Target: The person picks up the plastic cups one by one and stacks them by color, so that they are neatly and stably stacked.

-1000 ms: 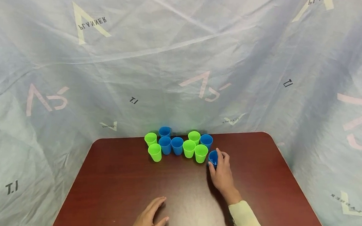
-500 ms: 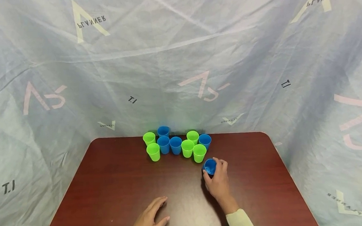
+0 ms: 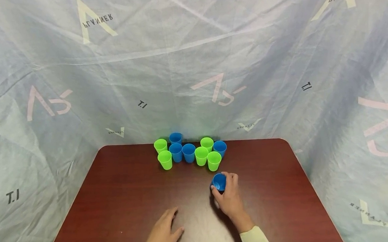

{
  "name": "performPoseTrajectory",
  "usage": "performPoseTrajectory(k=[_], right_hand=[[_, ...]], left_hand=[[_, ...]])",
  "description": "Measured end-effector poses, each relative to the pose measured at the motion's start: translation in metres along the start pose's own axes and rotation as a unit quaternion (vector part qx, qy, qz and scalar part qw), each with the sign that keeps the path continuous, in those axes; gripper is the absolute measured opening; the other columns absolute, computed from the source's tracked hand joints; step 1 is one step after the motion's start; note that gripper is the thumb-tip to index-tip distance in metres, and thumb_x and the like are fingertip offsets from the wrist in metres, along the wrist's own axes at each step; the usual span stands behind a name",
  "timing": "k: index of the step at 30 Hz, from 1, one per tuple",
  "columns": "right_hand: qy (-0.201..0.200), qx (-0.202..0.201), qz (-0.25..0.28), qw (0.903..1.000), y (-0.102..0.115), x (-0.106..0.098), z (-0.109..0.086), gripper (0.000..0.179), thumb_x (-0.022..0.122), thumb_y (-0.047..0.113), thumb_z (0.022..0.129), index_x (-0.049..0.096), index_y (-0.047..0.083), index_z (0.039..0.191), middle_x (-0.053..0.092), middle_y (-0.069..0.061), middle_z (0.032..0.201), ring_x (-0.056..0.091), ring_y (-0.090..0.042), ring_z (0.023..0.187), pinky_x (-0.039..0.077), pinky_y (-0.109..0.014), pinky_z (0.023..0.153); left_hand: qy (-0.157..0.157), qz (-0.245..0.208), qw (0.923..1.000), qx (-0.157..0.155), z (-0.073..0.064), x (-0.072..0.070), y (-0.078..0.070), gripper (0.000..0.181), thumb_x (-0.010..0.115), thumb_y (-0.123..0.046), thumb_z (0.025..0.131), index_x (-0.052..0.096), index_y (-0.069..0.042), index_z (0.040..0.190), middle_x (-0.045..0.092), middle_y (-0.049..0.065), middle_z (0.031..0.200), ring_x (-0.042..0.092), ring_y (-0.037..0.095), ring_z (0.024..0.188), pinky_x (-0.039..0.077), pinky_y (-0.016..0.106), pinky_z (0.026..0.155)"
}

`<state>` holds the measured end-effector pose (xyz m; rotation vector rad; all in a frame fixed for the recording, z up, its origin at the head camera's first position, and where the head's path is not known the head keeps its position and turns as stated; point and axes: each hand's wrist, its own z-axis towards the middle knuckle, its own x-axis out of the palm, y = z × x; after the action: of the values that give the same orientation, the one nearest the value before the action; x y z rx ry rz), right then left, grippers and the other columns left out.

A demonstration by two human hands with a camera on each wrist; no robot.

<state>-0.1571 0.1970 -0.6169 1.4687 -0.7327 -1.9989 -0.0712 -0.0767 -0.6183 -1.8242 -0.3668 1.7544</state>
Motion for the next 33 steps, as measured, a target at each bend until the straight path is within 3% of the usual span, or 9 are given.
performPoseTrajectory(k=[2, 7, 13, 19, 23, 27, 33], right_hand=[[0.009, 0.002, 0.004, 0.9999, 0.003, 0.001, -0.003, 0.067, 0.082, 0.031, 0.092, 0.048, 0.006, 0.144, 0.046, -0.020, 0.133, 0.064, -0.045, 0.116, 0.059, -0.062, 0.093], [0.031, 0.017, 0.014, 0.9993, 0.012, 0.004, -0.015, 0.067, 0.083, 0.032, 0.092, 0.050, 0.007, 0.145, 0.047, -0.018, 0.134, 0.063, -0.042, 0.118, 0.059, -0.060, 0.094], [0.032, 0.016, 0.027, 0.9990, 0.022, 0.009, -0.032, 0.066, 0.086, 0.026, 0.087, 0.055, 0.007, 0.142, 0.051, -0.018, 0.131, 0.064, -0.039, 0.117, 0.060, -0.055, 0.092], [0.023, -0.030, 0.020, 0.9991, 0.032, 0.009, -0.043, 0.064, 0.091, 0.020, 0.079, 0.061, 0.009, 0.134, 0.054, -0.015, 0.125, 0.065, -0.033, 0.110, 0.061, -0.047, 0.086], [0.032, -0.065, 0.002, 0.9974, 0.042, 0.010, -0.051, 0.064, 0.091, 0.020, 0.076, 0.063, 0.012, 0.132, 0.054, -0.011, 0.122, 0.067, -0.030, 0.104, 0.061, -0.041, 0.082], [0.060, -0.070, -0.005, 0.9957, 0.051, 0.012, -0.059, 0.063, 0.090, 0.021, 0.077, 0.063, 0.014, 0.134, 0.052, -0.004, 0.123, 0.067, -0.026, 0.106, 0.061, -0.038, 0.083], [0.087, -0.076, -0.001, 0.9934, 0.061, 0.012, -0.070, 0.063, 0.089, 0.019, 0.079, 0.062, 0.020, 0.136, 0.051, 0.000, 0.126, 0.068, -0.023, 0.106, 0.060, -0.032, 0.084]], left_hand=[[-0.012, 0.026, 0.9996, 0.006, 0.001, 0.001, -0.006, 0.071, 0.085, -0.036, 0.085, 0.060, -0.003, 0.142, 0.069, 0.015, 0.135, 0.068, 0.034, 0.123, 0.056, 0.051, 0.101], [-0.007, 0.078, 0.9969, 0.010, 0.005, 0.000, -0.018, 0.072, 0.087, -0.040, 0.081, 0.063, -0.003, 0.138, 0.070, 0.015, 0.126, 0.070, 0.033, 0.112, 0.059, 0.048, 0.094], [-0.015, 0.119, 0.9928, 0.008, 0.005, -0.002, -0.024, 0.071, 0.089, -0.043, 0.077, 0.066, -0.005, 0.132, 0.070, 0.014, 0.117, 0.070, 0.033, 0.099, 0.059, 0.048, 0.080], [0.002, 0.119, 0.9929, -0.003, 0.007, -0.002, -0.028, 0.071, 0.087, -0.044, 0.080, 0.065, -0.005, 0.135, 0.070, 0.017, 0.119, 0.070, 0.034, 0.101, 0.059, 0.052, 0.081], [-0.006, 0.117, 0.9931, 0.002, 0.004, -0.001, -0.027, 0.072, 0.087, -0.043, 0.081, 0.063, -0.004, 0.137, 0.070, 0.017, 0.118, 0.070, 0.034, 0.101, 0.059, 0.051, 0.083], [-0.018, 0.111, 0.9937, 0.005, 0.001, 0.000, -0.025, 0.073, 0.087, -0.042, 0.082, 0.062, -0.004, 0.138, 0.071, 0.016, 0.118, 0.071, 0.033, 0.100, 0.059, 0.051, 0.082], [-0.002, 0.095, 0.9954, -0.001, -0.001, -0.003, -0.026, 0.077, 0.084, -0.044, 0.085, 0.057, -0.004, 0.145, 0.071, 0.018, 0.128, 0.072, 0.035, 0.109, 0.058, 0.053, 0.090]])
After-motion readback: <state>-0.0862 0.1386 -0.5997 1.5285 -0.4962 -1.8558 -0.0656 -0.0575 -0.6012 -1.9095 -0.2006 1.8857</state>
